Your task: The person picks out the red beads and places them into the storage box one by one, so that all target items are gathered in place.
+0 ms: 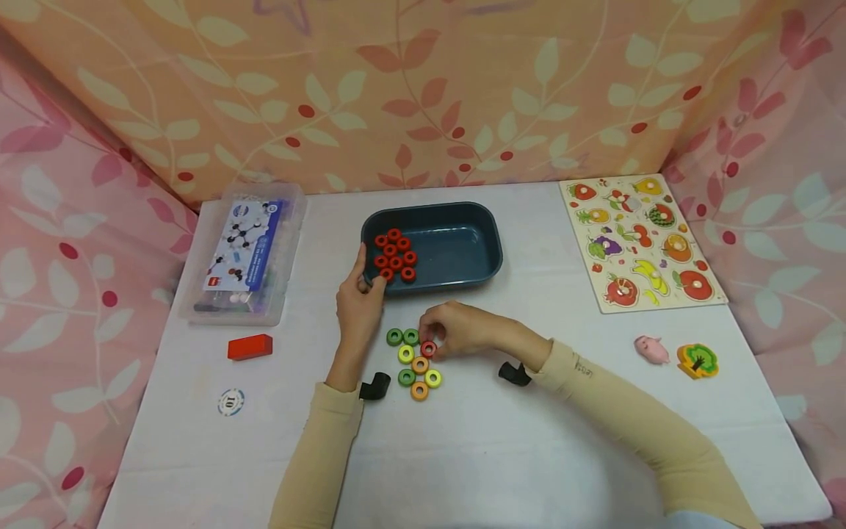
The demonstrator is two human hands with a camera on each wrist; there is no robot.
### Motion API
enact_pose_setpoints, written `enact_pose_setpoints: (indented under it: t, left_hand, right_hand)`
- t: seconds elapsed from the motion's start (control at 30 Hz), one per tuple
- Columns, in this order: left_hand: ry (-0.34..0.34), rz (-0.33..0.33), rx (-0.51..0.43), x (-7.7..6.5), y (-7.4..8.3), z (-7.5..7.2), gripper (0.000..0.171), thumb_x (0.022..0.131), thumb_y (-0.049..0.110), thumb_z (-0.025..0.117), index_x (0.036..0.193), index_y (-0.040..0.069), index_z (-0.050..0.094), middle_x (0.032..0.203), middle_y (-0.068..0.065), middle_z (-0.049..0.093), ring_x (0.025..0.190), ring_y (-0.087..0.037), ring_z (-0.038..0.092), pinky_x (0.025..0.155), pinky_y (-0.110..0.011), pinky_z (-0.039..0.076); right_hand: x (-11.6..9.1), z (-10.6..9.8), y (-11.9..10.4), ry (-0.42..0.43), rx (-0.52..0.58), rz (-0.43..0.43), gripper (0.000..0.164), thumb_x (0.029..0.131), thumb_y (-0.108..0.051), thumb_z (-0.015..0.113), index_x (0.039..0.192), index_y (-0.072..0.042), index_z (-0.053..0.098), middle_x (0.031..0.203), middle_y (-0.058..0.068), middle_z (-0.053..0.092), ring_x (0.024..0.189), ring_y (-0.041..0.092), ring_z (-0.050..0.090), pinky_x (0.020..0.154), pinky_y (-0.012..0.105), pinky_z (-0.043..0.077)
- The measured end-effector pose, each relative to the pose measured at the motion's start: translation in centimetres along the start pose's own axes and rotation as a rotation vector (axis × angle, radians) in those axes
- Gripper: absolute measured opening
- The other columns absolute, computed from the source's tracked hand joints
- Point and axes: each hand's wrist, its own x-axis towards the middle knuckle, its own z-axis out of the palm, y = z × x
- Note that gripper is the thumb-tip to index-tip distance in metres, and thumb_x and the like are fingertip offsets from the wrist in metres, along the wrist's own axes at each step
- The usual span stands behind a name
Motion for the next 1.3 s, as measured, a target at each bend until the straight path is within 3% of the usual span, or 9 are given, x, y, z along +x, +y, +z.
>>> enact_pose_setpoints:
  t: [0.33, 0.5, 0.77, 1.0, 1.13, 1.3]
  left_hand:
    - [0.007, -0.004, 0.017, 0.0, 0.1, 0.0, 0.068, 0.089, 0.016, 0.062, 0.148, 0.043, 0.044, 0.053, 0.004, 0.035, 0.046, -0.012, 0.034, 0.042, -0.026, 0.021]
    - [-0.002, -0.010, 0.007, -0.1, 0.2, -0.1, 0.068, 0.089, 0.016, 0.062, 0.148, 0.044, 0.043, 0.054, 0.002, 0.040, 0.046, -0.014, 0.039, 0.041, -0.026, 0.026]
    - [0.000, -0.013, -0.002, 0.0, 0.1, 0.0, 0.068, 0.089, 0.016, 0.062, 0.147, 0.046, 0.043, 0.055, 0.003, 0.037, 0.048, -0.013, 0.036, 0.042, -0.026, 0.023]
    - [0.003, -0.012, 0.016, 0.0, 0.3, -0.1, 0.068, 0.089, 0.016, 0.062, 0.148, 0.044, 0.043, 0.056, 0.003, 0.037, 0.049, -0.013, 0.035, 0.043, -0.025, 0.023]
    - [0.001, -0.005, 0.024, 0.0, 0.3, -0.1, 0.068, 0.089, 0.016, 0.062, 0.148, 0.043, 0.043, 0.056, 0.002, 0.035, 0.049, -0.013, 0.034, 0.043, -0.025, 0.022]
    - [-0.006, 0.001, 0.042, 0.1, 0.1, 0.0, 0.069, 0.089, 0.016, 0.061, 0.149, 0.043, 0.042, 0.056, 0.003, 0.032, 0.048, -0.012, 0.030, 0.044, -0.025, 0.020]
  right_hand:
    - [-0.3, -2.3, -0.4, 0.049, 0.042, -0.020, 0.023, 0.078, -0.015, 0.084, 0.098, -0.017, 0.072, 0.092, -0.006, 0.068, 0.082, 0.017, 0.062, 0.072, 0.028, 0.051]
    - [-0.5, -4.6, -0.6, 0.126, 0.122, -0.022, 0.025, 0.080, -0.017, 0.083, 0.102, -0.020, 0.073, 0.091, -0.007, 0.068, 0.077, 0.016, 0.061, 0.066, 0.029, 0.051]
    - [-0.2, -6.7, 0.1, 0.308, 0.177, -0.043, 0.006, 0.088, -0.013, 0.076, 0.093, -0.012, 0.075, 0.091, -0.006, 0.070, 0.074, 0.016, 0.060, 0.066, 0.031, 0.049]
    - [0.2, -5.7, 0.0, 0.263, 0.223, -0.034, 0.015, 0.086, -0.011, 0.076, 0.101, -0.008, 0.075, 0.085, -0.003, 0.071, 0.065, 0.023, 0.061, 0.059, 0.028, 0.048]
    - [0.9, -4.0, -0.4, 0.207, 0.164, -0.040, 0.025, 0.087, -0.012, 0.074, 0.112, -0.007, 0.074, 0.081, -0.004, 0.069, 0.059, 0.017, 0.059, 0.055, 0.025, 0.046]
    - [2.1, -1.5, -0.8, 0.150, 0.094, -0.057, 0.038, 0.090, -0.015, 0.073, 0.127, -0.009, 0.069, 0.077, -0.006, 0.066, 0.064, 0.008, 0.057, 0.061, 0.022, 0.046]
